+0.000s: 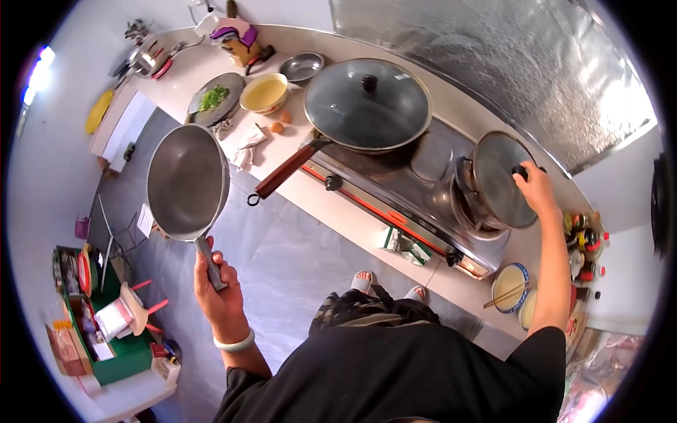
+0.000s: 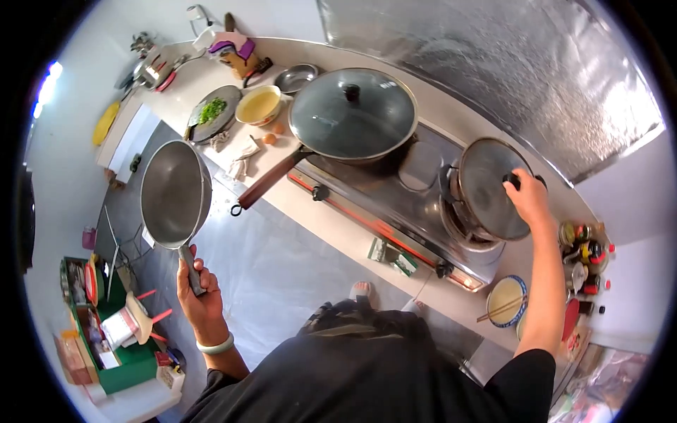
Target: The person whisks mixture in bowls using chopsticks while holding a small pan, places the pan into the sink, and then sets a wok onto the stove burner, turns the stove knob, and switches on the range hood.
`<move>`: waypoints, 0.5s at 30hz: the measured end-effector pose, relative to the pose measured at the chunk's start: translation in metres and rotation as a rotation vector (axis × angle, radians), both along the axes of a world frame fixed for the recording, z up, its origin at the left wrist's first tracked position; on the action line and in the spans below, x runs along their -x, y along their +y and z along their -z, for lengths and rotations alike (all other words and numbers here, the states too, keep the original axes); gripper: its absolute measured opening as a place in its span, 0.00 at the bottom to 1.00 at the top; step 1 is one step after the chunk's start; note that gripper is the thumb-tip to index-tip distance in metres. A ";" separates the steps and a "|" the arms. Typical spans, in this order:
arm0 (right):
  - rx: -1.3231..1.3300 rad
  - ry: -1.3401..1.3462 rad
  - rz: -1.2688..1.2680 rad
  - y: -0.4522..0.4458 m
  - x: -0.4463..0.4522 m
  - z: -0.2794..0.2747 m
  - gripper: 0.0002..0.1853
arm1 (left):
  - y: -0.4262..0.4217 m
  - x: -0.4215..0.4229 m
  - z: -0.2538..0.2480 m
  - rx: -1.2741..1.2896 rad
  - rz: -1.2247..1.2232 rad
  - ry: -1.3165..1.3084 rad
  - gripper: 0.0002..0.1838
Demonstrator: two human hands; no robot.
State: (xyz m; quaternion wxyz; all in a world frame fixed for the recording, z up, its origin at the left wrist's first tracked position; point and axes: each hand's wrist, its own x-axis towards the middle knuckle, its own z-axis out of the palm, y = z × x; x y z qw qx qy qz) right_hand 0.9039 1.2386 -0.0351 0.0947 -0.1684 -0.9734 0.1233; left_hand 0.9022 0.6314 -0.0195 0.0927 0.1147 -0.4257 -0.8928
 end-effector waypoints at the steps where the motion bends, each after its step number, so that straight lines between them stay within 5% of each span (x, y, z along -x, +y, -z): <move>1: 0.021 -0.018 0.009 0.000 -0.001 -0.001 0.19 | -0.004 -0.002 -0.001 -0.021 0.010 0.001 0.19; 8: 0.117 0.054 0.000 0.017 -0.006 0.014 0.26 | -0.035 -0.029 0.033 -0.117 -0.227 -0.164 0.16; 15: 0.476 0.263 0.013 -0.055 -0.028 -0.007 0.17 | -0.072 -0.103 0.033 -0.130 -0.358 -0.318 0.13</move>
